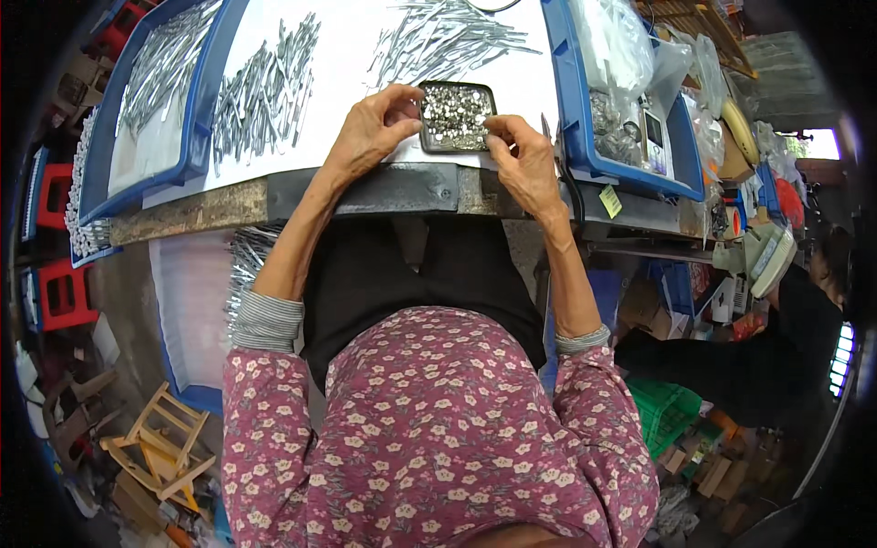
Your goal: Inserting small metal pins into a metal jig.
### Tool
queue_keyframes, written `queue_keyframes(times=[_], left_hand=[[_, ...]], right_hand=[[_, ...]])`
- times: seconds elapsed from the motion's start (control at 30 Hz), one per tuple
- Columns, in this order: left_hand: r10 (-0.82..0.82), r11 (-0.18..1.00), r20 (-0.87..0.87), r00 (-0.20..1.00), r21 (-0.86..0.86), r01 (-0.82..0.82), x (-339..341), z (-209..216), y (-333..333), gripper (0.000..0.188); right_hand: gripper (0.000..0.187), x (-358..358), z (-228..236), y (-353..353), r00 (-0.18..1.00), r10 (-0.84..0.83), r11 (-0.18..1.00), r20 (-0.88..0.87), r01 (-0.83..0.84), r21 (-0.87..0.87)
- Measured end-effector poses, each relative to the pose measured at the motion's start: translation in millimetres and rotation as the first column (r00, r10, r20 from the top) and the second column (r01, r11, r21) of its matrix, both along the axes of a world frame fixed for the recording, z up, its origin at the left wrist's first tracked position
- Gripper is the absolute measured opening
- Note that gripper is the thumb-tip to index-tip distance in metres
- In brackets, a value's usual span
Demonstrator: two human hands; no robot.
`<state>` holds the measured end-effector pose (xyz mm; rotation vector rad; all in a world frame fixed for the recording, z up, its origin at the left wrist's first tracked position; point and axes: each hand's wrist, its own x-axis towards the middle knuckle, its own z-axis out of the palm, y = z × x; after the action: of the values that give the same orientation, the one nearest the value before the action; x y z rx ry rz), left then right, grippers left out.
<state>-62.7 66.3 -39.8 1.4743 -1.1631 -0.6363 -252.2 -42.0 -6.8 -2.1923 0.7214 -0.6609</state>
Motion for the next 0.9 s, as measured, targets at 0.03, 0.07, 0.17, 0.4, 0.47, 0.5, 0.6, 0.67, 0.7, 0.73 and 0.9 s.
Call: queue_keyframes(times=[0.03,0.07,0.17,0.4,0.47,0.5,0.6,0.67,0.7,0.73,0.9], left_hand=[[0.006,1.0,-0.005,1.0,0.002,-0.006,-0.1,-2.2,0.8,0.032],[0.013,1.0,0.018,1.0,0.011,-0.013,-1.2,1.2,0.2,0.033],[0.033,0.998,0.045,0.998,0.058,-0.035,-4.2,7.6,-1.3,0.035],[0.066,0.997,0.058,0.996,0.037,-0.068,-7.4,0.8,-12.0,0.043],[0.055,0.997,0.078,0.995,0.047,-0.058,-10.9,4.3,-13.9,0.045],[0.056,0.997,0.078,0.995,0.045,-0.06,-11.9,5.6,-15.4,0.045],[0.041,0.997,0.126,0.991,0.065,-0.049,-14.6,5.6,-18.8,0.045],[0.049,0.996,0.14,0.989,0.068,-0.059,-17.1,5.1,-21.1,0.046],[0.055,0.995,0.154,0.987,0.072,-0.066,-18.1,5.1,-22.5,0.046],[0.055,0.995,0.153,0.987,0.07,-0.067,-18.8,4.9,-23.8,0.046],[-0.038,0.996,0.205,0.978,0.082,0.021,-16.2,10.5,-28.7,0.05]], right_hand=[[0.017,0.8,2.7,-0.6,1.0,0.028,0.998,-0.009,-0.028,-0.052],[0.017,1.3,4.7,-1.3,1.0,0.026,0.998,-0.012,-0.027,-0.05],[0.017,4.7,8.4,-4.1,0.987,0.145,0.971,-0.072,-0.156,-0.182],[0.014,12.4,0.0,-14.3,0.97,0.186,0.957,-0.158,-0.215,-0.193],[0.013,11.2,1.7,-16.9,0.974,0.156,0.957,-0.163,-0.19,-0.218],[0.012,9.7,1.2,-18.0,0.981,0.126,0.951,-0.146,-0.162,-0.265],[0.012,6.3,5.6,-13.9,0.982,0.119,0.963,-0.145,-0.15,-0.226],[0.011,5.5,6.8,-11.0,0.977,0.144,0.957,-0.157,-0.178,-0.228],[0.011,5.5,7.4,-9.6,0.971,0.168,0.952,-0.168,-0.204,-0.229],[0.007,6.5,7.7,-7.6,0.975,0.167,0.958,-0.146,-0.196,-0.21],[0.006,7.5,7.5,-7.5,0.956,0.226,0.934,-0.187,-0.267,-0.237]])
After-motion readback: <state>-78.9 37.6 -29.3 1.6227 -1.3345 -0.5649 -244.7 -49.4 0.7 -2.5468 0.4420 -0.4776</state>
